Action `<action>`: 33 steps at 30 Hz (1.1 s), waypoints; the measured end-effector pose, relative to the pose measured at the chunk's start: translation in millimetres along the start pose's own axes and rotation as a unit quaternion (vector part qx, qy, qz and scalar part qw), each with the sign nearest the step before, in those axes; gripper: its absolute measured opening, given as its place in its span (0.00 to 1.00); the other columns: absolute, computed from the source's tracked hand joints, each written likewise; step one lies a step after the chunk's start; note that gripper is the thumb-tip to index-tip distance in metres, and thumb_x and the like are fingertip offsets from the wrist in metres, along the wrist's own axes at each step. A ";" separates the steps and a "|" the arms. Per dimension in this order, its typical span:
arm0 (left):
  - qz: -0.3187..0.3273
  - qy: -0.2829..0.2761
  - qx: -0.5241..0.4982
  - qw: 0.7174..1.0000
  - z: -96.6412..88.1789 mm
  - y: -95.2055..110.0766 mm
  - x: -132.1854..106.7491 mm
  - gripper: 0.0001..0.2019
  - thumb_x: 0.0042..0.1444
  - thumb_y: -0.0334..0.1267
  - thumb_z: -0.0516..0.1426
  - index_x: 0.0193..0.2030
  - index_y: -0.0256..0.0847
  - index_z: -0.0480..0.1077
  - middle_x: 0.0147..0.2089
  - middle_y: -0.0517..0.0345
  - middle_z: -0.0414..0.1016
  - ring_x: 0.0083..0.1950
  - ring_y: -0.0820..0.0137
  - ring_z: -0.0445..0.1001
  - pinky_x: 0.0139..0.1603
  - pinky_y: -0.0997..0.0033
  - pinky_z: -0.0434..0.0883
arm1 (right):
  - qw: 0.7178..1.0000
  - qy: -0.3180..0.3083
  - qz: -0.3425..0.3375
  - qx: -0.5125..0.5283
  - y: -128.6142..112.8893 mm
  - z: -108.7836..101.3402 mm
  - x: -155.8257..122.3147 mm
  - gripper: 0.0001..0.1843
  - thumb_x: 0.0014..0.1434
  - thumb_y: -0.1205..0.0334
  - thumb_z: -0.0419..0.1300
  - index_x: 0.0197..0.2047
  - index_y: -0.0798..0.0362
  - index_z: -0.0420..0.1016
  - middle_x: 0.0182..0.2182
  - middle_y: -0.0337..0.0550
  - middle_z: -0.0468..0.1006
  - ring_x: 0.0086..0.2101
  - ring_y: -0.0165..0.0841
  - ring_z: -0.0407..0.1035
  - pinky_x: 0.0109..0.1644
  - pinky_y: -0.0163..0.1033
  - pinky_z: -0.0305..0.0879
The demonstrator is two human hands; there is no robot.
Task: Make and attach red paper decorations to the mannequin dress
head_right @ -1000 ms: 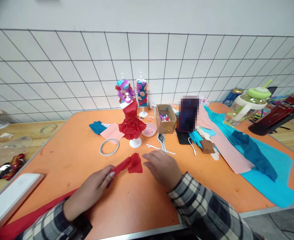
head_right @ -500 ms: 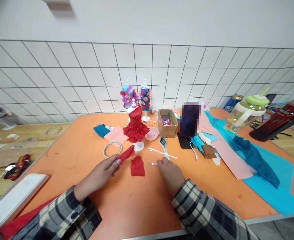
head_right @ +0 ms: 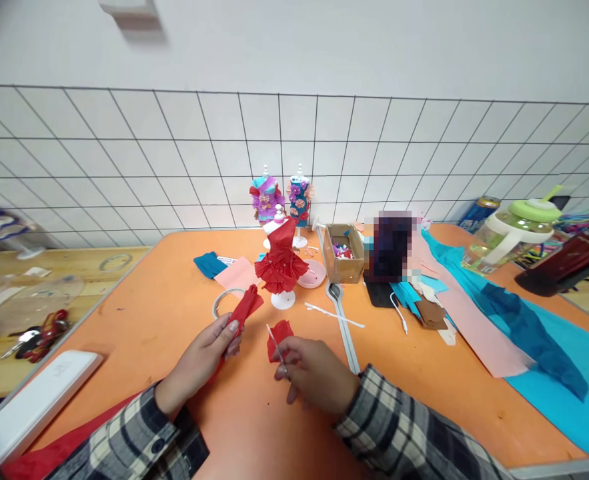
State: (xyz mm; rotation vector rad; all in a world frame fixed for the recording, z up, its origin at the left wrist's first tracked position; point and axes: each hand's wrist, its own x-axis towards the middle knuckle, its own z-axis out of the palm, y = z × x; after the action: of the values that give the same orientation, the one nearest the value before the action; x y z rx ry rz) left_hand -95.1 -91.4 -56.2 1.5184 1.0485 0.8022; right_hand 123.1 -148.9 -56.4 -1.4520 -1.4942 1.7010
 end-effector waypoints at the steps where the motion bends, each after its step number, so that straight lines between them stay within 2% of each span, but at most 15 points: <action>1: 0.002 -0.005 0.001 1.000 0.3 -0.3 -1.4 0.19 0.62 0.56 0.50 0.31 0.42 0.60 0.25 0.66 0.59 0.26 0.73 0.60 0.29 0.73 0.63 | 0.999 -0.026 0.009 0.020 -3.0 5.3 5.9 0.11 0.56 0.61 0.54 0.43 0.51 0.65 0.34 0.37 0.73 0.19 0.24 0.68 0.16 0.27 0.61; 3: 0.001 -0.006 0.004 1.000 0.5 -1.3 -3.8 0.20 0.62 0.56 0.49 0.31 0.41 0.60 0.25 0.65 0.60 0.26 0.73 0.60 0.29 0.73 0.62 | 0.998 -0.051 0.002 0.035 -3.7 12.1 16.2 0.09 0.55 0.62 0.55 0.41 0.51 0.64 0.29 0.33 0.70 0.18 0.22 0.64 0.16 0.26 0.60; 6: -0.008 -0.005 0.002 1.000 1.1 -2.6 -5.5 0.20 0.62 0.57 0.49 0.31 0.41 0.59 0.25 0.66 0.59 0.26 0.73 0.60 0.29 0.72 0.62 | 0.998 -0.052 -0.023 0.023 3.2 14.9 24.7 0.10 0.54 0.60 0.60 0.38 0.51 0.63 0.27 0.31 0.64 0.20 0.23 0.60 0.17 0.27 0.59; 12: -0.021 -0.066 0.020 0.997 8.2 -5.6 -8.6 0.20 0.64 0.56 0.48 0.31 0.41 0.60 0.26 0.66 0.58 0.27 0.74 0.58 0.29 0.73 0.60 | 0.994 -0.033 -0.090 -0.045 11.1 13.5 25.2 0.16 0.51 0.54 0.67 0.35 0.54 0.67 0.24 0.31 0.64 0.25 0.24 0.57 0.25 0.28 0.53; 15: -0.019 -0.078 0.036 0.996 11.2 -5.5 -11.2 0.19 0.65 0.55 0.47 0.32 0.41 0.60 0.26 0.66 0.58 0.27 0.73 0.58 0.29 0.72 0.60 | 0.995 -0.028 -0.082 -0.058 10.3 12.7 24.2 0.18 0.51 0.51 0.67 0.36 0.53 0.67 0.25 0.31 0.65 0.26 0.24 0.57 0.27 0.29 0.52; 21: -0.004 -0.061 0.096 0.994 10.0 -3.6 -12.7 0.17 0.65 0.51 0.46 0.31 0.42 0.59 0.26 0.65 0.59 0.27 0.72 0.60 0.30 0.72 0.60 | 0.992 -0.054 -0.092 -0.068 2.5 9.3 19.2 0.16 0.52 0.52 0.65 0.36 0.53 0.66 0.24 0.31 0.65 0.26 0.25 0.57 0.27 0.30 0.52; 26: 0.028 -0.088 0.138 0.986 11.0 -1.7 -13.3 0.15 0.66 0.47 0.47 0.34 0.40 0.64 0.29 0.62 0.63 0.31 0.71 0.63 0.34 0.72 0.62 | 0.989 -0.053 -0.109 -0.086 -1.5 7.8 17.6 0.15 0.52 0.54 0.66 0.34 0.53 0.66 0.23 0.30 0.64 0.25 0.24 0.55 0.27 0.30 0.50; 30: 0.036 -0.107 0.140 0.984 11.8 -0.7 -12.9 0.15 0.66 0.45 0.47 0.37 0.39 0.67 0.32 0.60 0.68 0.34 0.70 0.65 0.37 0.72 0.63 | 0.992 -0.036 -0.095 -0.068 -1.8 8.7 17.5 0.14 0.49 0.57 0.67 0.33 0.54 0.67 0.22 0.29 0.62 0.23 0.23 0.54 0.26 0.30 0.48; 33: 0.030 -0.099 0.122 0.987 11.6 -3.6 -12.6 0.15 0.66 0.47 0.47 0.36 0.39 0.66 0.32 0.61 0.66 0.33 0.71 0.63 0.36 0.72 0.63 | 0.995 -0.040 -0.090 -0.026 -1.7 10.2 17.5 0.12 0.49 0.59 0.67 0.32 0.55 0.68 0.22 0.30 0.62 0.23 0.23 0.53 0.25 0.30 0.48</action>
State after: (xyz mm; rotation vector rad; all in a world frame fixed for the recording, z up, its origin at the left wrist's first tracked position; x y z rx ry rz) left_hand -90.2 -107.3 -61.5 1.8057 0.9826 0.5646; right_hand 107.5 -138.0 -63.4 -1.2463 -1.6702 1.6382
